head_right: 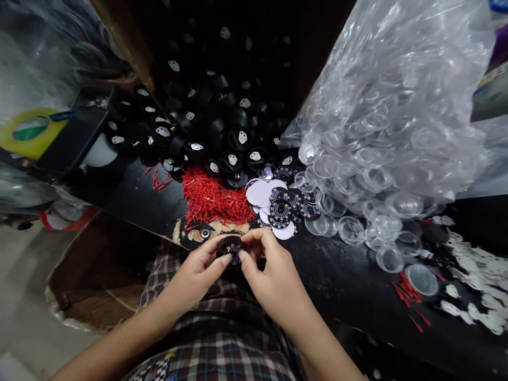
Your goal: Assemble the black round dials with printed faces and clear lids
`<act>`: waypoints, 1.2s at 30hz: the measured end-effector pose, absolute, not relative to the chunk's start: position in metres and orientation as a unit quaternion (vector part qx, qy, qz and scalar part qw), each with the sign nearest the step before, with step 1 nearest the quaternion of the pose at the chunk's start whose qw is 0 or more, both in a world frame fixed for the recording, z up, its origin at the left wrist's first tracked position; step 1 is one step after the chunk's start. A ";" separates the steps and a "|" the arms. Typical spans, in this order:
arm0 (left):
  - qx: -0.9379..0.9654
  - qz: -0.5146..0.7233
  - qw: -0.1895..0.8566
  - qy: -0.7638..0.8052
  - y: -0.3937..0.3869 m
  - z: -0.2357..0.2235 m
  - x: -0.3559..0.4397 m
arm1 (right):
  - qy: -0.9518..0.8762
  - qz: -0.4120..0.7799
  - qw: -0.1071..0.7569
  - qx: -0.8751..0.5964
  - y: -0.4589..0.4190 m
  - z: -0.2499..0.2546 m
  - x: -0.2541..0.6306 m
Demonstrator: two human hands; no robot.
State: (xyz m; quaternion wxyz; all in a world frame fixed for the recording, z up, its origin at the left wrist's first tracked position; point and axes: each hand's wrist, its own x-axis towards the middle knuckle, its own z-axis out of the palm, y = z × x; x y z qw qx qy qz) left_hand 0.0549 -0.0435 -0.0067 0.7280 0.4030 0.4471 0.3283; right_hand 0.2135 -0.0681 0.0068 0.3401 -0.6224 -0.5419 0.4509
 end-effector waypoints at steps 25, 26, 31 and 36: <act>0.134 0.438 0.806 0.375 -0.025 -0.007 0.062 | -0.636 0.288 0.299 -0.651 -0.028 0.000 0.215; 0.143 0.452 0.797 0.374 -0.026 -0.008 0.063 | -0.632 0.293 0.304 -0.650 -0.030 0.001 0.216; 0.225 0.483 0.762 0.368 -0.035 -0.013 0.064 | -0.600 0.354 0.316 -0.644 -0.036 0.008 0.221; 0.257 0.494 0.741 0.375 -0.035 -0.011 0.064 | -0.622 0.334 0.347 -0.618 -0.043 0.021 0.219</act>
